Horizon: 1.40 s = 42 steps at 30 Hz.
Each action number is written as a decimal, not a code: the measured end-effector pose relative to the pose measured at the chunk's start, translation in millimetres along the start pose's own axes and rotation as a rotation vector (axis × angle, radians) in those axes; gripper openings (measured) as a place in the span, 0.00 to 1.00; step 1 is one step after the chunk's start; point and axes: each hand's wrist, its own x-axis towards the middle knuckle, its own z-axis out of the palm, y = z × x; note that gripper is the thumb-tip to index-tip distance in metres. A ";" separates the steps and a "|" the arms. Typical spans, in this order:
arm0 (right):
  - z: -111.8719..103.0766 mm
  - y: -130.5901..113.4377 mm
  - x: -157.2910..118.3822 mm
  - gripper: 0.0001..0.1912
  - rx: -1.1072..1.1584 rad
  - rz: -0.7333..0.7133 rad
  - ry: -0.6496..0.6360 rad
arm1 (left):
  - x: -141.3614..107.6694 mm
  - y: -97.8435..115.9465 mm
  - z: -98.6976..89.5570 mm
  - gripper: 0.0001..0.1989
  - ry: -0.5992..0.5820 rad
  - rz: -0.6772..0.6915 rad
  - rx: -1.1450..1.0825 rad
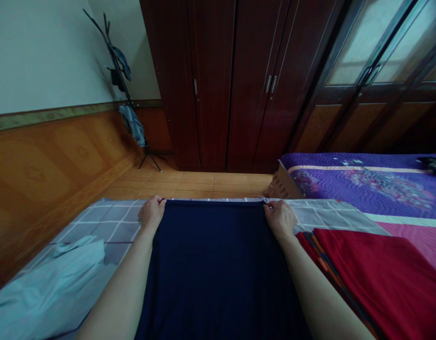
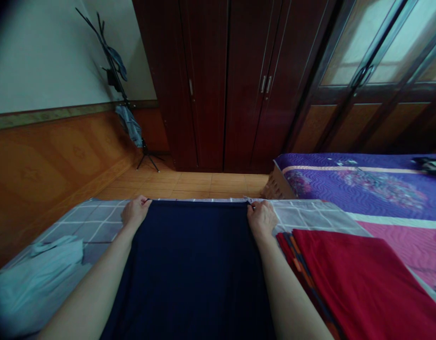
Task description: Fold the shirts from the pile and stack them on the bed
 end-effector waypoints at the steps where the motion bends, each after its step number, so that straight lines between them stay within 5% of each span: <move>1: 0.2 0.2 0.0 0.13 -0.005 -0.012 0.004 | -0.5 0.1 -1.9 0.12 -0.011 0.001 0.006; 14: 11.3 6.9 5.6 0.15 -0.046 -0.152 0.062 | 0.2 -10.2 -2.9 0.18 -0.057 -0.012 0.009; 21: 13.1 7.4 10.1 0.17 -0.028 -0.129 0.067 | -10.1 -21.1 -23.6 0.18 -0.179 0.177 -0.085; 24: 13.1 7.6 12.8 0.19 -0.019 -0.119 0.051 | -43.6 -36.6 -38.7 0.13 -0.210 0.263 -0.101; 29: 13.3 11.0 14.4 0.24 0.000 -0.121 0.020 | -141.0 -79.3 -72.7 0.10 -0.222 0.376 -0.099; 34: 15.0 17.2 -0.8 0.28 0.007 -0.262 -0.025 | -223.4 -112.8 -107.0 0.11 -0.206 0.316 -0.101; 42: 9.3 33.3 -23.3 0.30 0.024 -0.463 -0.136 | -244.1 -147.3 -133.2 0.14 -0.401 0.179 -0.447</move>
